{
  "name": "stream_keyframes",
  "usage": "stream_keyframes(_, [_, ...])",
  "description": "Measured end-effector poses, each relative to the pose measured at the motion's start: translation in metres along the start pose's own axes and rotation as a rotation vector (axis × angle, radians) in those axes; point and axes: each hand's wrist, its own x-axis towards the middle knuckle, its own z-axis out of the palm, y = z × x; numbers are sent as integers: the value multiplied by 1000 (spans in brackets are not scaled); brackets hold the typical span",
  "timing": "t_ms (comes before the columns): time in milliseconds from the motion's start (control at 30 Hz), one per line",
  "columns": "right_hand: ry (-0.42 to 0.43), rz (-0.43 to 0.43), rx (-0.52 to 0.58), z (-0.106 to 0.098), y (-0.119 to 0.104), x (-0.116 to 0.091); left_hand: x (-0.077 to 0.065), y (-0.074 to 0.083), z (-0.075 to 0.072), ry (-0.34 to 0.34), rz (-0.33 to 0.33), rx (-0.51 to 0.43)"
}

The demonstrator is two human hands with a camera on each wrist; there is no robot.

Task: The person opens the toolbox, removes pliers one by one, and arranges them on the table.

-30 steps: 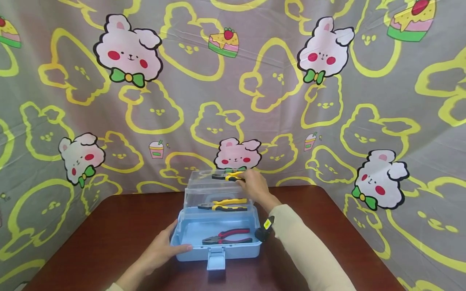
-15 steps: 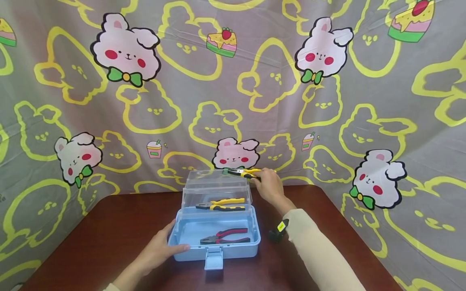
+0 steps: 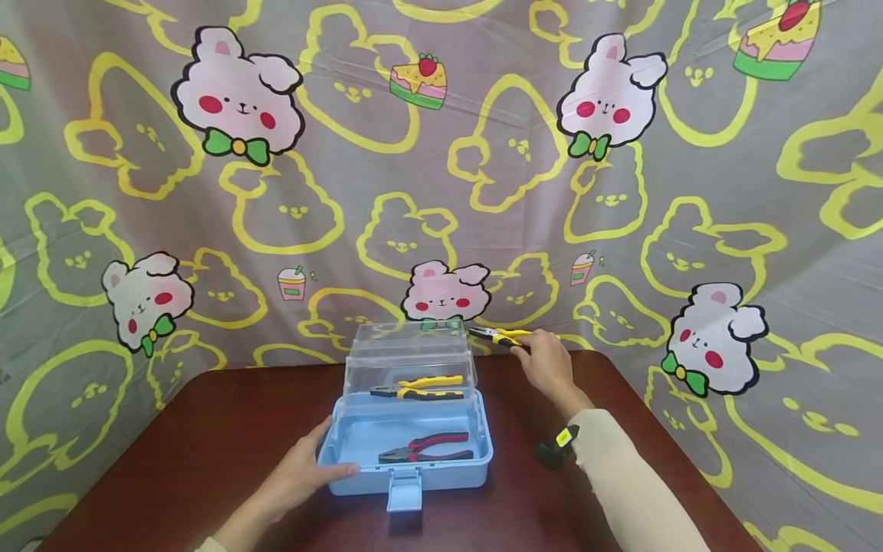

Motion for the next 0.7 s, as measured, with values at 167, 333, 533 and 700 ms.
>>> stream_keyframes(167, [-28, 50, -5, -1, 15, -7, 0, 0, -1, 0, -4, -5])
stream_keyframes(333, [-17, 79, -11, 0, 30, -12, 1, 0, 0, -7, -2, -12])
stream_keyframes(533, [-12, 96, -25, 3, 45, -18, 0, -1, -1, -3, 1, -14])
stream_keyframes(700, [-25, 140, -27, 4, 56, -24, -1, 0, -1, -4, 5, -8])
